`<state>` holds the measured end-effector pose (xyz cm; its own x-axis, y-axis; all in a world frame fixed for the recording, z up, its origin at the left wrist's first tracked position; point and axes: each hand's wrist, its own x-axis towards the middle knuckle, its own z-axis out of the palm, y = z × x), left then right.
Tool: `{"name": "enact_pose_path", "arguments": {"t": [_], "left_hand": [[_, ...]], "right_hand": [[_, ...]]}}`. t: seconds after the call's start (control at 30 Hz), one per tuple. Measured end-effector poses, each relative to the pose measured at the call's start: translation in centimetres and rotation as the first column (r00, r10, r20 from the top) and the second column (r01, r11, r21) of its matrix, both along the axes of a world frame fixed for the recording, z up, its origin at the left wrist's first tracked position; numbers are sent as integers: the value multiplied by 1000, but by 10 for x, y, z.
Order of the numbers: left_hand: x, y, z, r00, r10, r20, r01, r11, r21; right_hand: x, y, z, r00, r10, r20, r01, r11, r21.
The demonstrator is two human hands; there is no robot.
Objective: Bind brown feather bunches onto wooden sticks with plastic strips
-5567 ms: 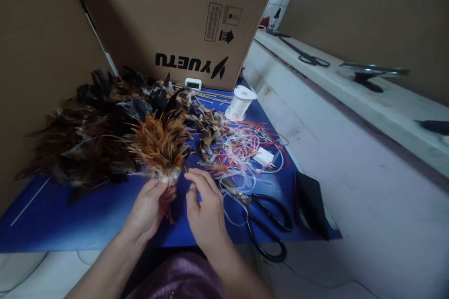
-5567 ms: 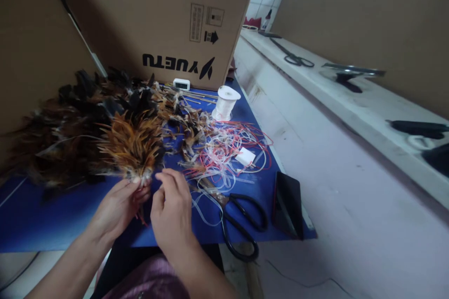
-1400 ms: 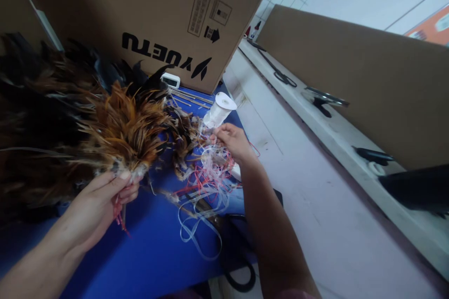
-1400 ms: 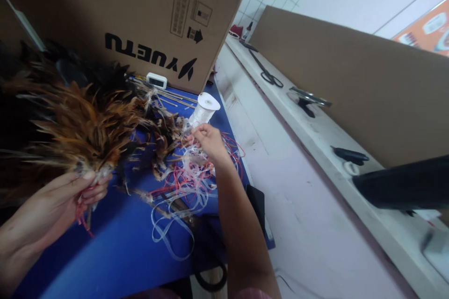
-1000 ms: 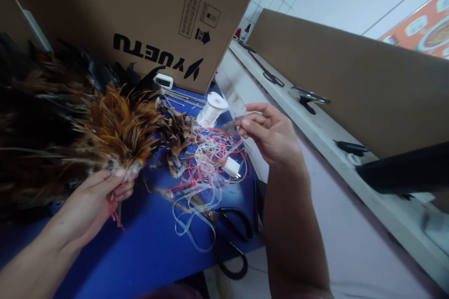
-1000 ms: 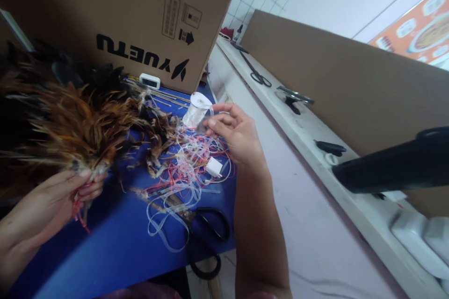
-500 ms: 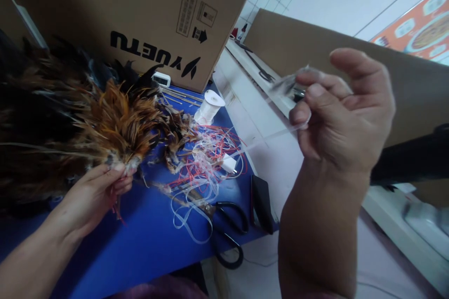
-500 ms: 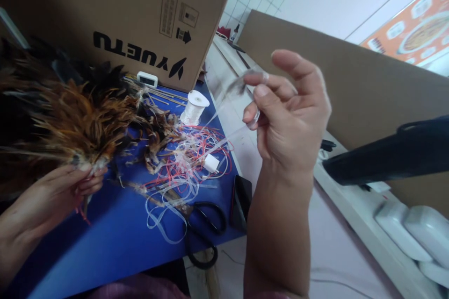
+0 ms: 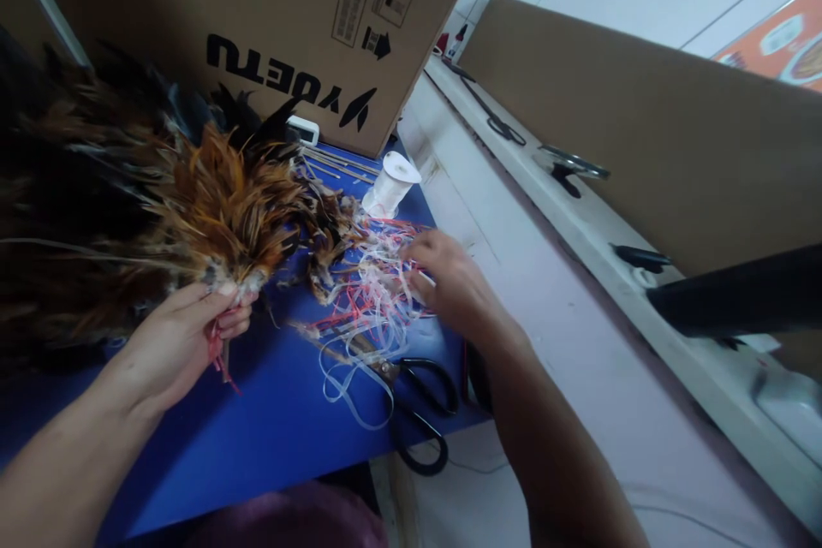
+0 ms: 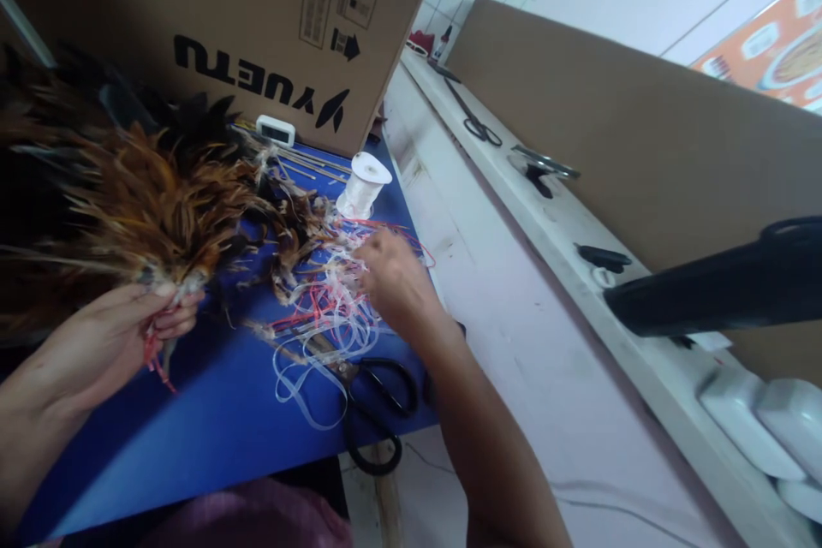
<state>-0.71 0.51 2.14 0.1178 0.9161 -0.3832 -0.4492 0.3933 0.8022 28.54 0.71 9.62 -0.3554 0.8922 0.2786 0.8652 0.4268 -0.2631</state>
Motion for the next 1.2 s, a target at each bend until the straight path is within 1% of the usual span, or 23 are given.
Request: {"name": "enact_pose_path", "arguments": {"t": [0.03, 0.07, 0.1, 0.13, 0.2, 0.23, 0.3, 0.37, 0.43, 0.5, 0.53, 0.6, 0.63, 0.7, 0.77, 0.87, 0.97, 1.07, 1.2], "left_hand": [[0, 0, 0, 1000, 6, -7, -6, 1000, -6], [0, 0, 0, 1000, 9, -12, -9, 1000, -9], [0, 0, 0, 1000, 9, -16, -9, 1000, -7], [0, 0, 0, 1000, 6, -21, -6, 1000, -3], [0, 0, 0, 999, -8, -33, 8, 1000, 4], [0, -1, 1, 999, -16, -39, 16, 1000, 6], [0, -1, 1, 998, -18, -53, 18, 1000, -1], [0, -1, 2, 998, -7, -60, 6, 1000, -13], [0, 0, 2, 998, -1, -62, -1, 1000, -18], [0, 0, 1, 998, -5, -59, 4, 1000, -10], [0, 0, 1, 998, -8, -56, 7, 1000, -5], [-1, 0, -1, 999, -15, -46, 15, 1000, 4], [-1, 0, -1, 999, -19, -42, 19, 1000, 6], [-1, 0, -1, 999, -23, -38, 24, 1000, 5], [-1, 0, -1, 999, -25, -36, 25, 1000, 6], [0, -1, 1, 999, -22, -35, 22, 1000, 2], [0, -1, 1, 999, -16, -32, 16, 1000, -3], [0, -1, 1, 999, -1, -41, 0, 1000, -16], [-2, -1, -1, 999, -2, -40, 1, 1000, -18]], "right_hand": [[-7, -5, -11, 995, 95, 39, -93, 993, -67], [-14, -10, -21, 980, 180, 81, -166, 974, -156], [-22, -15, -31, 962, 239, 130, -206, 953, -222], [-28, -19, -40, 943, 270, 194, -217, 942, -255], [-38, -24, -55, 918, 270, 291, -199, 947, -253], [-41, -25, -61, 915, 259, 309, -189, 952, -240], [-43, -22, -67, 926, 241, 289, -178, 957, -228], [-40, -18, -67, 950, 225, 218, -175, 958, -225], [-35, -14, -61, 975, 185, 122, -154, 962, -223], [-29, -10, -52, 996, 81, -33, -87, 963, -255], [-25, -9, -47, 993, 12, -117, -45, 959, -281], [-18, -6, -39, 950, -125, -287, 19, 939, -344], [-15, -5, -35, 920, -174, -350, 38, 931, -362], [-11, -2, -26, 865, -236, -443, 65, 928, -367], [-8, 0, -15, 817, -271, -509, 99, 936, -338], [-6, 1, 4, 768, -273, -580, 135, 953, -270], [-1, 0, 20, 748, -228, -624, 142, 973, -185], [5, -1, 32, 742, -178, -647, 157, 983, -91], [10, -1, 42, 739, -122, -662, 150, 989, -15]]}}
